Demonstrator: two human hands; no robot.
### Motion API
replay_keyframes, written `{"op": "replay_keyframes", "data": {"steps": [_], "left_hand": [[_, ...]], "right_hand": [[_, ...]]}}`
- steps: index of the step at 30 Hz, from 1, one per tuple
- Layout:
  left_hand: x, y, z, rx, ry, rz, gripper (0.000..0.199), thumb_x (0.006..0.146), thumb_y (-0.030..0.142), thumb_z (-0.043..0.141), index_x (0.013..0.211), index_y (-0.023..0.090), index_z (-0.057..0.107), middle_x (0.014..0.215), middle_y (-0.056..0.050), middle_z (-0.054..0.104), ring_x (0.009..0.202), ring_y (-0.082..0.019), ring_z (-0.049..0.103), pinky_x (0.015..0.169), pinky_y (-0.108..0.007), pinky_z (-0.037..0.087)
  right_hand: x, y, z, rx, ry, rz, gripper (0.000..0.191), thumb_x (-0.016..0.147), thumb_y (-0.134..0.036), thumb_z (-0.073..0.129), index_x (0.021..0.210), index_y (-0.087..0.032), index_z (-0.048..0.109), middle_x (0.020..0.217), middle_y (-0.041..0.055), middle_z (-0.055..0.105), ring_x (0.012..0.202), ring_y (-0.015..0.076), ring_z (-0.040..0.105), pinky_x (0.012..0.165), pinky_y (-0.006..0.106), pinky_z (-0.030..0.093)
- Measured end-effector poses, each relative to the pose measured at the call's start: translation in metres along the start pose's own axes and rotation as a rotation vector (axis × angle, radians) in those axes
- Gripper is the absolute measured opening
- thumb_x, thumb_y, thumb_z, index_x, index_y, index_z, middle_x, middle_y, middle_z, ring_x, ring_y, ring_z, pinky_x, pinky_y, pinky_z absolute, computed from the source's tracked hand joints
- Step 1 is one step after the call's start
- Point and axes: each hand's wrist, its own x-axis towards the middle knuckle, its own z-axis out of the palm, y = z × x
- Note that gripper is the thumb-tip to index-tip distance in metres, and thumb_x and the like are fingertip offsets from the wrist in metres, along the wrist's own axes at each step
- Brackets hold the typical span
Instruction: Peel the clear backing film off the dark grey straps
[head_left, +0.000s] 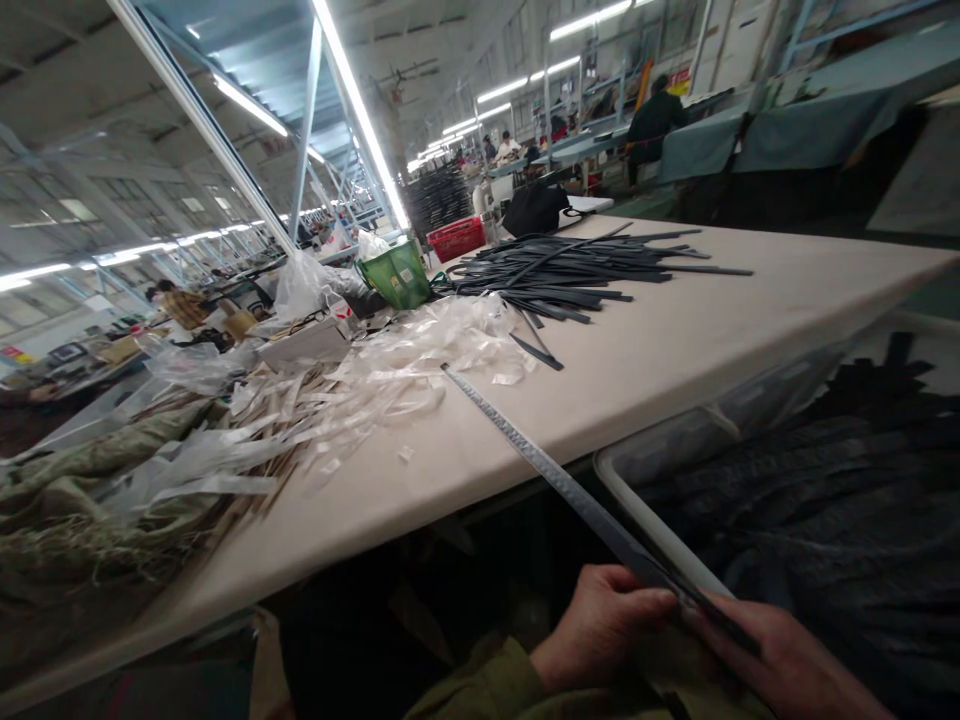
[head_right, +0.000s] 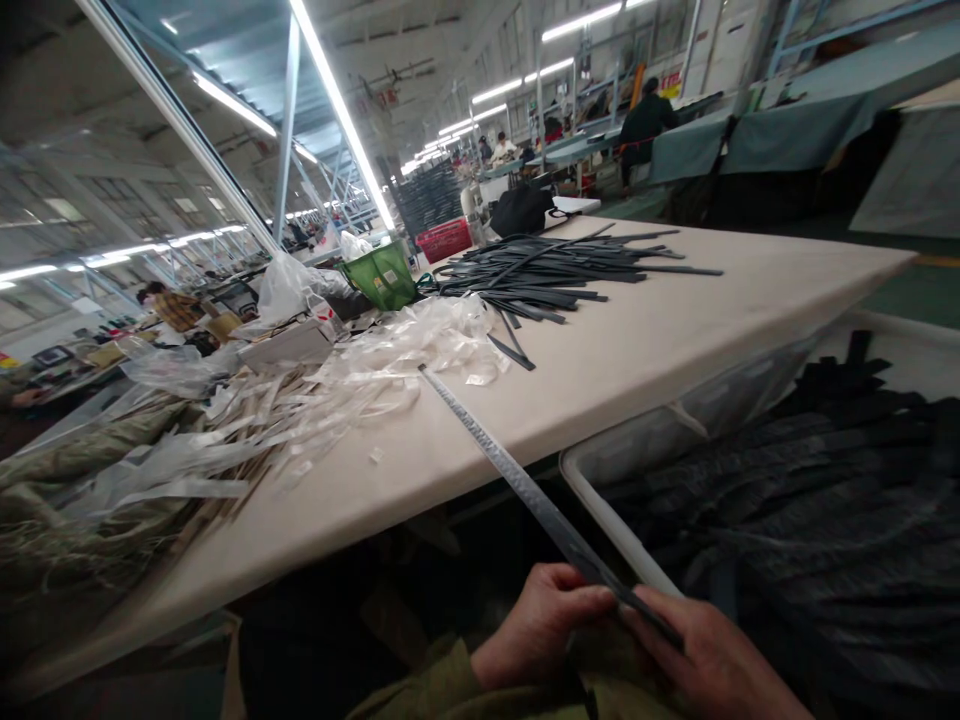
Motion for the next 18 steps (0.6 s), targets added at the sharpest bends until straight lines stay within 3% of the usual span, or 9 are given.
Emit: {"op": "replay_keyframes", "data": {"steps": [2,3,6,9,11,13,15,18], "left_hand": [[-0.004,0.007,0.001,-0.007,0.005,0.035,0.044,0.056,0.044,0.090,0.079,0.009,0.079,0.071,-0.007,0.070,0.062,-0.014,0.057,0.065,-0.027,0.044],[-0.006,0.013,0.000,-0.023,0.020,0.058,0.042,0.059,0.043,0.088,0.081,0.008,0.079,0.072,-0.007,0.070,0.063,-0.014,0.058,0.066,-0.027,0.045],[-0.012,0.036,-0.006,-0.079,0.072,0.106,0.037,0.063,0.039,0.087,0.082,0.009,0.077,0.074,-0.007,0.070,0.065,-0.013,0.060,0.066,-0.024,0.047],[-0.016,0.056,-0.013,-0.155,0.095,0.113,0.033,0.063,0.037,0.088,0.078,0.011,0.074,0.071,-0.004,0.068,0.059,-0.010,0.058,0.059,-0.021,0.047],[-0.016,0.064,-0.017,-0.203,0.093,0.104,0.034,0.063,0.036,0.089,0.079,0.011,0.073,0.070,-0.003,0.067,0.056,-0.008,0.056,0.056,-0.019,0.046],[-0.016,0.066,-0.018,-0.231,0.089,0.086,0.035,0.062,0.035,0.089,0.081,0.011,0.073,0.071,-0.002,0.068,0.056,-0.008,0.056,0.057,-0.019,0.046],[-0.016,0.064,-0.018,-0.240,0.085,0.070,0.035,0.063,0.034,0.089,0.082,0.011,0.072,0.071,-0.002,0.068,0.056,-0.008,0.057,0.058,-0.020,0.046],[-0.017,0.055,-0.016,-0.228,0.051,0.043,0.035,0.064,0.035,0.089,0.082,0.011,0.072,0.067,-0.001,0.067,0.054,-0.009,0.057,0.058,-0.022,0.046]], "right_hand": [[0.013,-0.017,-0.004,0.058,-0.070,-0.004,0.046,0.089,-0.062,0.052,0.075,-0.022,0.072,0.067,0.0028,0.071,0.062,0.0235,0.068,0.055,0.028,0.056],[0.018,-0.023,-0.009,0.071,-0.047,0.002,0.047,0.091,-0.061,0.051,0.079,-0.022,0.073,0.067,0.0026,0.071,0.061,0.0227,0.068,0.055,0.028,0.056],[0.024,-0.030,-0.025,0.068,0.192,-0.008,0.046,0.094,-0.059,0.048,0.089,-0.022,0.075,0.065,0.0027,0.070,0.052,0.0195,0.064,0.051,0.028,0.055],[0.018,-0.034,-0.034,0.032,0.410,-0.259,0.027,0.093,-0.046,0.059,0.101,-0.025,0.075,0.096,0.0067,0.077,0.079,0.0234,0.073,0.071,0.033,0.061],[0.013,-0.037,-0.033,-0.018,0.381,-0.486,0.025,0.092,-0.033,0.064,0.115,-0.028,0.072,0.122,0.0074,0.071,0.103,0.0248,0.071,0.088,0.034,0.059],[0.010,-0.041,-0.028,-0.084,0.286,-0.642,0.037,0.091,-0.024,0.064,0.128,-0.030,0.065,0.136,0.0081,0.064,0.111,0.0238,0.069,0.090,0.030,0.058],[0.011,-0.044,-0.022,-0.153,0.232,-0.739,0.044,0.091,-0.020,0.062,0.134,-0.029,0.061,0.140,0.0098,0.060,0.112,0.0235,0.068,0.086,0.028,0.058],[0.021,-0.047,-0.013,-0.237,0.220,-0.819,0.035,0.091,-0.023,0.061,0.125,-0.027,0.067,0.134,0.0113,0.065,0.105,0.0239,0.072,0.081,0.030,0.059]]}}
